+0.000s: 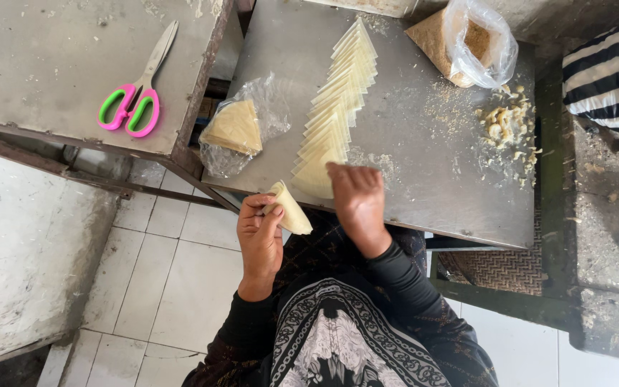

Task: The person removes thin triangular sheets from a plastic bag by hand and peels them apart. The person arranges the sheets into a stack on a metal table.

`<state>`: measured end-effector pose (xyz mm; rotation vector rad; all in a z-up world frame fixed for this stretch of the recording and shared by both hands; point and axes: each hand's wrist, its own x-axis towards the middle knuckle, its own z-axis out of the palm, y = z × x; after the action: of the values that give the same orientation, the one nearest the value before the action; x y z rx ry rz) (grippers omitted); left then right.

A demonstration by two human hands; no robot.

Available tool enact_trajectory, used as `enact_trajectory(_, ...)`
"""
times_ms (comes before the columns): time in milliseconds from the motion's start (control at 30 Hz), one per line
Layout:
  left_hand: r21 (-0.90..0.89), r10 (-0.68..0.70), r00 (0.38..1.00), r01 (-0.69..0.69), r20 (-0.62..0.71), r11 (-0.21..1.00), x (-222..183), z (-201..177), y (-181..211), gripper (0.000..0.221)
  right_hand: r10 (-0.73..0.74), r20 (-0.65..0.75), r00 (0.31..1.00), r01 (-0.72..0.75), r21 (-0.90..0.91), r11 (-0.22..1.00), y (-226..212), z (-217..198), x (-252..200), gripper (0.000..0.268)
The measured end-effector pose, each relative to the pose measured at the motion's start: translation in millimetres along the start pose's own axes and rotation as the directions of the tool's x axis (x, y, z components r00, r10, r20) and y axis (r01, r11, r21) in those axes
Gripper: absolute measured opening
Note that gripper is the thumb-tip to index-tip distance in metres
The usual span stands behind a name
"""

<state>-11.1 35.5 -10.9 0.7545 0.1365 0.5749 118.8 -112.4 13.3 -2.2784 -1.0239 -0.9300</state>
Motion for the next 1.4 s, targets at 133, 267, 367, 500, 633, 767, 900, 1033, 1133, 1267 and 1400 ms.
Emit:
enact_trajectory(133, 0.013, 0.011, 1.000, -0.010, -0.023, 1.000, 0.7, -0.6, 5.1, 0.021, -0.015, 0.098, 0.995, 0.013, 0.021, 1.000, -27.0, -15.0, -3.1, 0.031)
enact_trajectory(267, 0.010, -0.002, 0.999, 0.003, -0.049, 1.000, 2.5, -1.5, 7.6, 0.018, -0.048, 0.123, 0.991, 0.043, 0.036, 0.998, -35.4, -23.1, 2.9, 0.040)
enact_trajectory(367, 0.003, 0.002, 0.999, -0.002, -0.044, 1.000, 2.4, -1.6, 7.8, 0.018, -0.056, 0.133, 0.990, 0.050, 0.047, 0.998, -40.9, -23.5, 4.5, 0.039)
enact_trajectory(500, 0.005, 0.013, 0.999, -0.013, -0.048, 1.000, 2.2, -2.3, 8.8, 0.018, -0.059, 0.154, 0.986, 0.050, 0.061, 0.997, -46.4, -22.0, 1.5, 0.041)
enact_trajectory(633, 0.004, -0.005, 0.998, 0.005, -0.068, 1.000, 0.7, -3.0, 10.7, 0.017, -0.061, 0.170, 0.984, 0.051, 0.060, 0.997, -48.9, -19.1, -0.6, 0.040)
enact_trajectory(767, -0.003, 0.003, 0.999, -0.004, -0.052, 1.000, 0.9, -2.5, 9.5, 0.018, -0.069, 0.173, 0.983, 0.060, 0.056, 0.997, -50.5, -19.2, -0.8, 0.041)
enact_trajectory(900, 0.010, 0.001, 0.999, 0.000, -0.047, 1.000, 0.0, -4.4, 9.5, 0.017, -0.070, 0.169, 0.983, 0.061, 0.056, 0.997, -51.1, -18.1, 0.2, 0.042)
enact_trajectory(1033, 0.010, 0.001, 0.999, 0.000, -0.043, 1.000, -0.3, -4.6, 9.1, 0.016, -0.058, 0.137, 0.989, 0.047, 0.084, 0.995, -51.3, -16.0, 0.2, 0.031)
enact_trajectory(1133, 0.012, 0.014, 0.999, -0.014, -0.032, 1.000, 0.7, -4.0, 8.4, 0.017, -0.030, 0.106, 0.994, 0.015, 0.148, 0.989, -48.8, -14.0, -2.6, 0.028)
enact_trajectory(1267, 0.003, 0.008, 1.000, -0.008, -0.012, 1.000, 0.8, -2.1, 5.7, 0.018, 0.097, 0.135, 0.986, -0.133, 0.287, 0.949, -36.4, -9.9, -5.4, 0.024)
enact_trajectory(1400, 0.012, -0.016, 1.000, 0.016, 0.003, 1.000, -0.1, 4.7, -3.4, 0.020, 0.287, 0.163, 0.944, -0.327, 0.583, 0.744, -24.5, -23.6, -12.7, 0.023)
